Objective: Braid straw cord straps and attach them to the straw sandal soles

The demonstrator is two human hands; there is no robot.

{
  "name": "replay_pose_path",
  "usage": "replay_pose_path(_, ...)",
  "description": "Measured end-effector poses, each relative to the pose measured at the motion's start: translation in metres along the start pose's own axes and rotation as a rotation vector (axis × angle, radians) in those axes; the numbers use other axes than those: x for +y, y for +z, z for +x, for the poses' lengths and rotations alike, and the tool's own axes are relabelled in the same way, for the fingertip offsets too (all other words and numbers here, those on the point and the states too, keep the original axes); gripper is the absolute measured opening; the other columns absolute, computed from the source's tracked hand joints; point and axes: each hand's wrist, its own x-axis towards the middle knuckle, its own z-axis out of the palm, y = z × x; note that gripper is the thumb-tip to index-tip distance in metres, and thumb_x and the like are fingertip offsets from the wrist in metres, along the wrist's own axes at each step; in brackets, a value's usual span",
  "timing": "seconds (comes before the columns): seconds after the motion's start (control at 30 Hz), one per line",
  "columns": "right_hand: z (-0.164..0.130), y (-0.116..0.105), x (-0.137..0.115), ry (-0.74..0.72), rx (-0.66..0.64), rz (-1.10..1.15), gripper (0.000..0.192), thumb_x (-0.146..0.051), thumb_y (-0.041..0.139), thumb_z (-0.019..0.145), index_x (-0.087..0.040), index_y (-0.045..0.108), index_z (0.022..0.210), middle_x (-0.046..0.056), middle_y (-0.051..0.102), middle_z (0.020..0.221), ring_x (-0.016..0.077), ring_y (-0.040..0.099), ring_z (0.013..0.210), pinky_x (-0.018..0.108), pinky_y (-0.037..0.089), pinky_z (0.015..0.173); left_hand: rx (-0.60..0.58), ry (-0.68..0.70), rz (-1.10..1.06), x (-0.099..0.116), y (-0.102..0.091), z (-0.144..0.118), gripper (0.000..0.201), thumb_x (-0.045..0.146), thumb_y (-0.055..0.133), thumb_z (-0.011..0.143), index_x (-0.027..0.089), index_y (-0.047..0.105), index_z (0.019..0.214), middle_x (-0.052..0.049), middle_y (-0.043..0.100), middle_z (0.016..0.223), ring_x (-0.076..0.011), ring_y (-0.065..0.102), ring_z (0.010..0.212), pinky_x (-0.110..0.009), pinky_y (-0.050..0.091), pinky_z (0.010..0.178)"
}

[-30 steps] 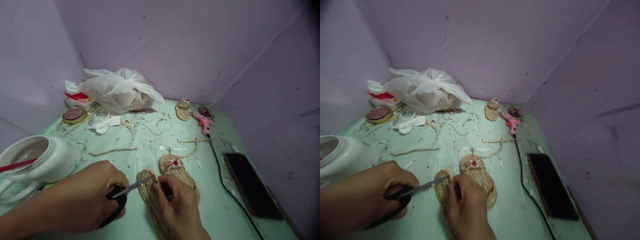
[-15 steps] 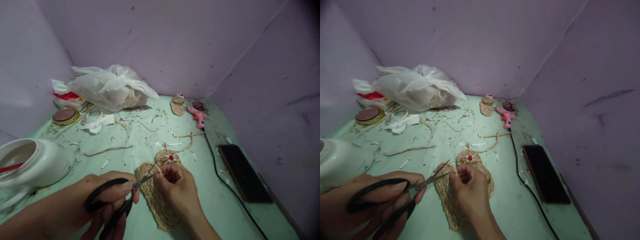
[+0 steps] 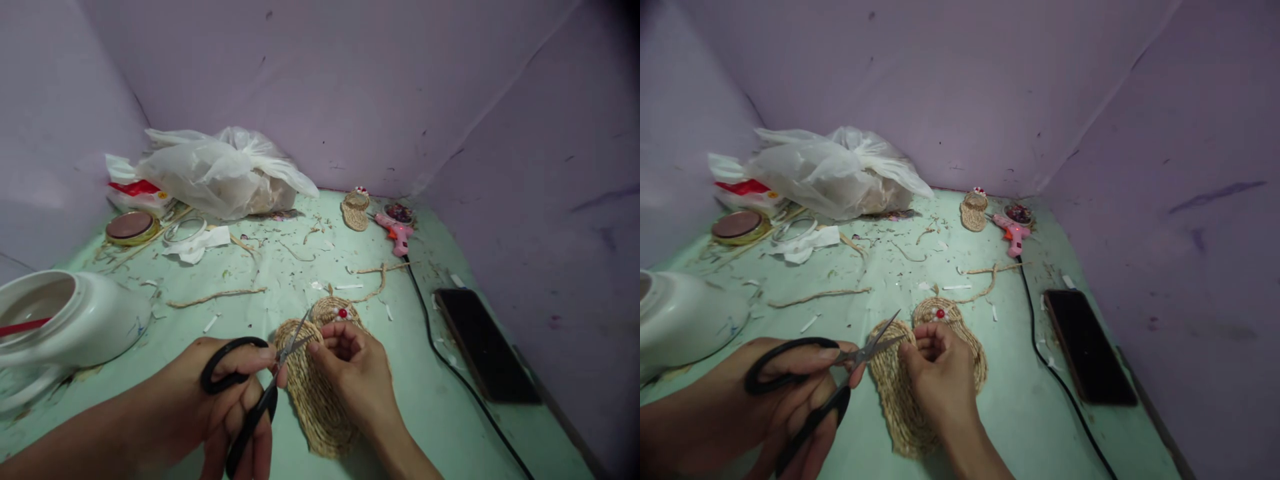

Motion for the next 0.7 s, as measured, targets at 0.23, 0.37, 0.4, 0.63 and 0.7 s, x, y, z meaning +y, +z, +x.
replay_pose_path(0.23, -0.002, 0.0, 0.0, -0.006, -0.01, -0.007, 0.016, -0.024, 0.067, 0.059, -0.015, 0.058, 0.069, -0.001, 0.06, 0.056, 0.0114, 0.055, 0.05, 0.023, 0.046, 0.051, -0.059, 0.019, -0.046, -0.007, -0.009, 0.007, 0.046, 0.048, 0.042, 0.078, 0.008, 0.064, 0.076, -0.016, 0.069, 0.061, -0.0199, 0.063, 0.042, -0.018, 0.039, 0.026)
replay_pose_path(0.37, -0.001, 0.0, 0.004, -0.05, -0.009, -0.056, 0.015, -0.024, 0.066, 0.061, -0.015, 0.059, 0.07, 0.0, 0.06, 0.057, 0.0118, 0.055, 0.05, 0.023, 0.046, 0.05, -0.086, -0.025, -0.063, -0.006, -0.009, 0.008, 0.055, 0.05, 0.035, 0.08, 0.007, 0.066, 0.067, -0.016, 0.068, 0.058, -0.0181, 0.06, 0.039, -0.018, 0.034, 0.024)
replay_pose_path(0.4, -0.001, 0.001, 0.005, -0.068, -0.005, -0.071, 0.015, -0.024, 0.066, 0.062, -0.014, 0.059, 0.071, 0.0, 0.06, 0.057, 0.0118, 0.055, 0.05, 0.023, 0.046, 0.05, -0.076, -0.043, -0.061, -0.007, -0.008, 0.008, 0.061, 0.052, 0.03, 0.081, 0.006, 0.066, 0.062, -0.016, 0.067, 0.057, -0.0168, 0.058, 0.037, -0.018, 0.032, 0.023)
replay_pose_path(0.63, -0.008, 0.006, 0.006, -0.103, 0.002, -0.109, 0.012, -0.025, 0.064, 0.065, -0.015, 0.06, 0.071, 0.0, 0.062, 0.057, 0.0131, 0.057, 0.05, 0.022, 0.046, 0.048, -0.029, 0.033, -0.248, -0.018, 0.007, 0.01, 0.064, 0.06, 0.032, 0.073, 0.007, 0.066, 0.067, -0.017, 0.067, 0.059, -0.0178, 0.059, 0.043, -0.018, 0.033, 0.03)
replay_pose_path(0.7, -0.011, 0.009, 0.006, -0.113, 0.007, -0.095, 0.011, -0.025, 0.064, 0.066, -0.016, 0.06, 0.071, 0.001, 0.063, 0.058, 0.0131, 0.058, 0.05, 0.022, 0.046, 0.048, -0.03, 0.057, -0.32, -0.021, 0.01, 0.014, 0.052, 0.055, 0.038, 0.068, 0.01, 0.064, 0.069, -0.016, 0.069, 0.064, -0.0186, 0.062, 0.049, -0.018, 0.036, 0.034)
